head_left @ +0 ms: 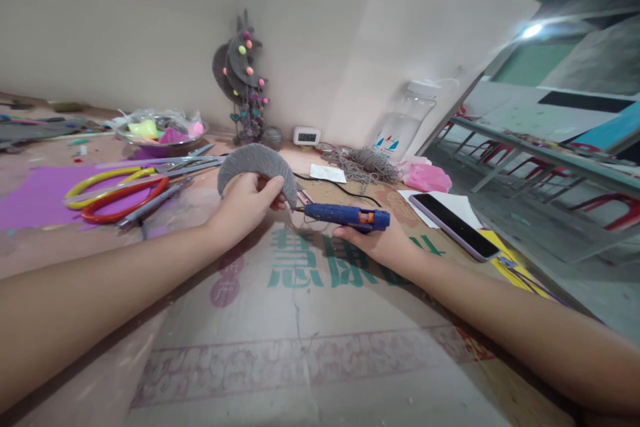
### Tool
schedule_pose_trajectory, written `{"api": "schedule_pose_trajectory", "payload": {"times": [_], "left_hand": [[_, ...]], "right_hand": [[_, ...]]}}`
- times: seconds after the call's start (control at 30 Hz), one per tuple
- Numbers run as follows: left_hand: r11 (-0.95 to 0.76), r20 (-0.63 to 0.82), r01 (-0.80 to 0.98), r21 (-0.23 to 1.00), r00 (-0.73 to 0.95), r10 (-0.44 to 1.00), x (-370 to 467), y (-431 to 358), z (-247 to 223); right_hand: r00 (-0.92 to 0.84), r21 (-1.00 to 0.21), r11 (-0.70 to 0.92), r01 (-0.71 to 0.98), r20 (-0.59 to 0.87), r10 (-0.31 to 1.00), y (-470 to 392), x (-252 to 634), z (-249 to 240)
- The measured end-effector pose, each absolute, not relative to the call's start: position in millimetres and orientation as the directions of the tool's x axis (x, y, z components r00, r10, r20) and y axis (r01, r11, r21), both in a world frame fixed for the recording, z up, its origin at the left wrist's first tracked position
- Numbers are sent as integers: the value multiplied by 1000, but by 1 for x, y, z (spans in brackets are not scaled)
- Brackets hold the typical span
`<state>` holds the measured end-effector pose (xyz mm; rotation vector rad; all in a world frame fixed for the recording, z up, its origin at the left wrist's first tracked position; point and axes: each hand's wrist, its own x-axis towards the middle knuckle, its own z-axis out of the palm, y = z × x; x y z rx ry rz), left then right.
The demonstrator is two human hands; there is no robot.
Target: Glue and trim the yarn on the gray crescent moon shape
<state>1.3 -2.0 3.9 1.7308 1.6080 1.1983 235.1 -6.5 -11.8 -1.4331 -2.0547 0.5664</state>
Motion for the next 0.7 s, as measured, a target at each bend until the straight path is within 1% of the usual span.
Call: {"api": "schedule_pose_trajectory", "payload": {"times": [0.2, 0.3, 0.47, 0.7], "left_hand": [[-191, 270, 527, 828, -77, 960, 1, -3, 4], [-190, 270, 532, 825, -78, 960, 1, -2, 4], [-180, 260, 528, 830, -80, 962, 1, -1, 3], [-144, 229, 532, 834, -96, 969, 3, -4, 7]], "right_hand": [[-294, -610, 380, 695, 241, 925, -3, 240, -17], [-292, -618, 371, 693, 231, 928, -4, 239, -16], [-248, -595, 341, 728, 236, 940, -6, 235, -10], [-236, -640, 327, 695, 226, 945, -4, 236, -13]]}}
